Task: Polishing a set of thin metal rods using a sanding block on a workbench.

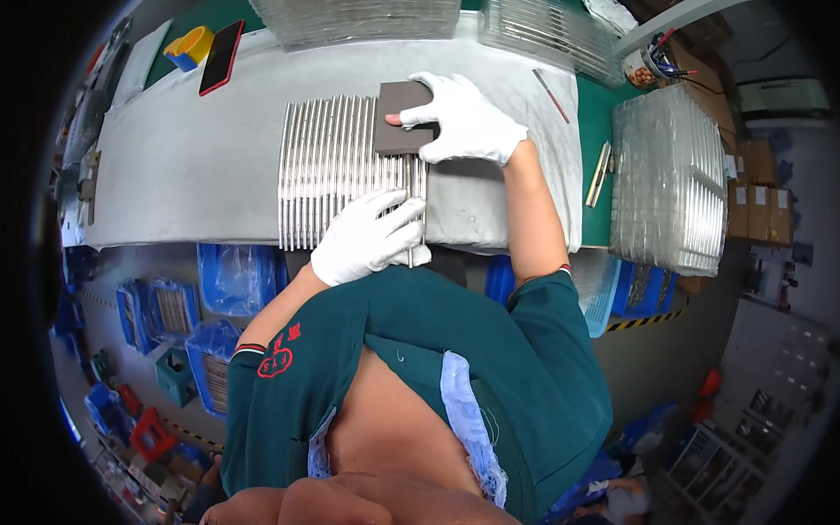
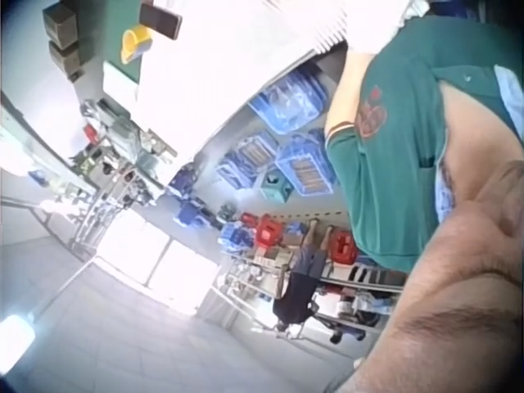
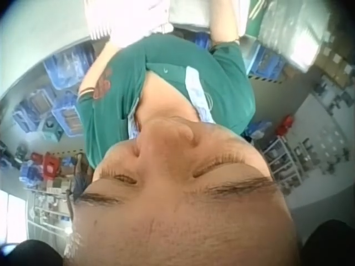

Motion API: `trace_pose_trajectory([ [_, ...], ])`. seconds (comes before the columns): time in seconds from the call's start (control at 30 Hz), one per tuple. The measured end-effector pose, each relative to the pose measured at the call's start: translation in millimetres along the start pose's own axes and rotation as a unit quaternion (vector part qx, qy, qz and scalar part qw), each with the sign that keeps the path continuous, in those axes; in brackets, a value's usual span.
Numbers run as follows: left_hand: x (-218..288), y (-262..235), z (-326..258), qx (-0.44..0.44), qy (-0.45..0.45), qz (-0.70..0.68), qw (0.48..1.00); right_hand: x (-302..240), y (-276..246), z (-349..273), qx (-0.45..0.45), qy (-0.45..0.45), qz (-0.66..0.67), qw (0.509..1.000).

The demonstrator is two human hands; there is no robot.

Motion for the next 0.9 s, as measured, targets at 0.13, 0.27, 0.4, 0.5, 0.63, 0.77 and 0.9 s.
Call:
trace_pose_trajectory([
  [0.13,2.1,-3.0,0.8,0.062,-0.029,-0.011,0.998,17.6,-9.9,-19.4,-0.021,0.037,0.140,0.989],
  [0.27,2.6,-1.7,3.3,0.082,-0.030,-0.012,0.996,-4.5,-4.3,-1.8,0.018,0.002,0.022,1.000],
  [0.4,5.0,-8.9,3.1,0.098,-0.059,-0.044,0.992,11.1,-5.6,-11.8,-0.007,0.045,0.083,0.996],
  [0.5,6.5,-10.0,2.8,0.108,-0.064,-0.056,0.990,7.2,-0.7,-7.1,0.008,0.005,0.087,0.996],
  [0.63,3.0,0.3,-6.9,0.121,-0.087,-0.056,0.987,-1.8,-5.9,-7.6,-0.003,0.038,0.109,0.993],
  [0.77,0.8,2.5,-12.3,0.153,-0.091,-0.059,0.982,22.3,-6.0,-32.7,-0.002,0.069,0.068,0.995],
  [0.9,-1.0,2.7,-12.3,0.167,-0.085,-0.044,0.981,16.4,0.4,-20.9,0.024,0.013,0.129,0.991],
])
Point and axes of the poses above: each hand's wrist, its own z-axis towards the middle knuckle, its own y-axis out of the palm, x = y × z, the point moved 1 cm from there along z, towards the middle knuckle, and after that the axes turned 12 degrees about -x, right-handed, at the moved point
